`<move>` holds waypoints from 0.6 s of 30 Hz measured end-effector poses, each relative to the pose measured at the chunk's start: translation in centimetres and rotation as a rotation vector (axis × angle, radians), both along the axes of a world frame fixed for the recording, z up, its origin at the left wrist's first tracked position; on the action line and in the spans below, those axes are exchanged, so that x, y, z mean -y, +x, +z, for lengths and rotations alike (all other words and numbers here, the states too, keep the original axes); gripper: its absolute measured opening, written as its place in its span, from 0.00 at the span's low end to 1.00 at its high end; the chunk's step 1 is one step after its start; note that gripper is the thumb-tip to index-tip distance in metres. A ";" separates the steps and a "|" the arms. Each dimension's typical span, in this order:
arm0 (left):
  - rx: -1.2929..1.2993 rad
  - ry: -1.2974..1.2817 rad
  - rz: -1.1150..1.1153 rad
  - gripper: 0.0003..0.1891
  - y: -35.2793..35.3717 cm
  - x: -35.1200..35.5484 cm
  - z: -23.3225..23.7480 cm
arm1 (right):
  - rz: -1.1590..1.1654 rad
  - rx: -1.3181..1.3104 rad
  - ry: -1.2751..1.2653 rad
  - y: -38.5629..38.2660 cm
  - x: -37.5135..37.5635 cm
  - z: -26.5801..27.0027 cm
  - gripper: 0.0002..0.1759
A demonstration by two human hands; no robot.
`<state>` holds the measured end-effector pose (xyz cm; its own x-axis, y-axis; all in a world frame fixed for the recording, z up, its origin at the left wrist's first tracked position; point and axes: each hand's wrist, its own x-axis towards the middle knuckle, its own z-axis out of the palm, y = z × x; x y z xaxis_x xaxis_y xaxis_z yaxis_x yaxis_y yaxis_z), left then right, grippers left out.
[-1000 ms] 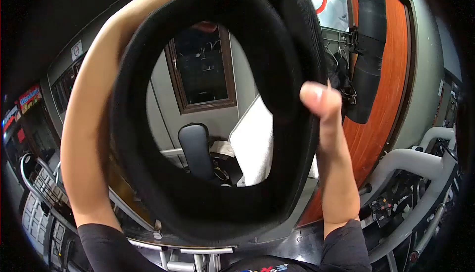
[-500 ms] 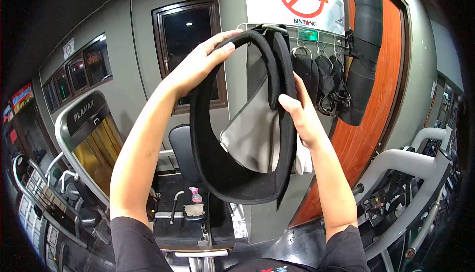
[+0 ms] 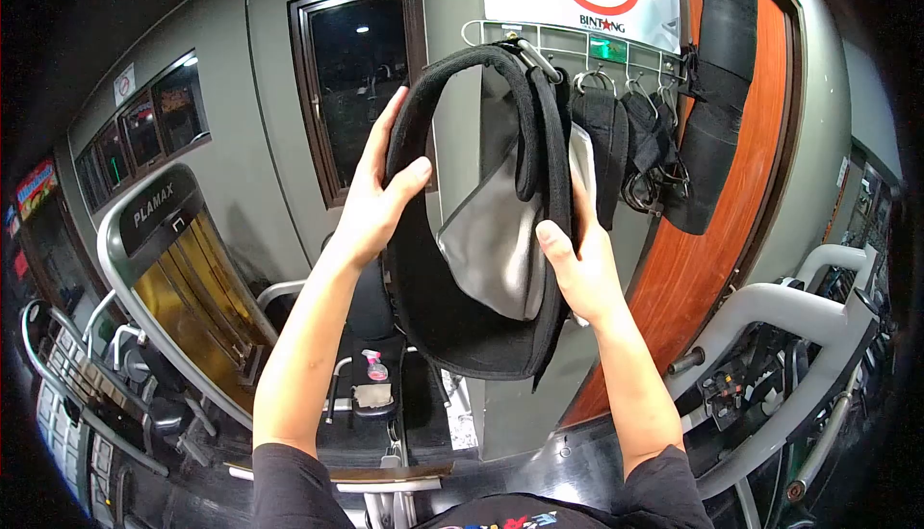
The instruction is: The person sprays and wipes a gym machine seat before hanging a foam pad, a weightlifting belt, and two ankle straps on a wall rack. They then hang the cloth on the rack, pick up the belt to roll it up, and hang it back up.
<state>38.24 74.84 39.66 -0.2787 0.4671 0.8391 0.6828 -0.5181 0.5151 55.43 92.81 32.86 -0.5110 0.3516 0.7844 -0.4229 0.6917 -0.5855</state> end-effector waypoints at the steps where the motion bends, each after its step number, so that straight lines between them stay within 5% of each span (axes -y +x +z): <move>1: 0.000 0.002 0.000 0.44 0.0 0.2 -0.4 | 0.021 -0.063 0.010 -0.1 -0.1 -0.3 0.51; 9: 0.177 0.034 0.011 0.51 -1.2 2.5 -6.4 | -0.190 -0.281 0.269 3.2 0.9 -6.2 0.47; 13: 0.268 0.029 0.011 0.53 -0.1 3.8 -11.4 | -0.164 -0.490 0.212 4.1 2.7 -9.5 0.31; 18: 0.438 -0.051 0.132 0.47 2.4 6.4 -20.7 | -0.085 -0.354 0.408 5.2 5.3 -13.5 0.19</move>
<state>40.63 68.48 18.96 -0.6617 0.4415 0.6060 0.4537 -0.4076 0.7925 60.62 87.49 19.41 -0.1740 0.0115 0.9847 -0.4784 0.8730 -0.0947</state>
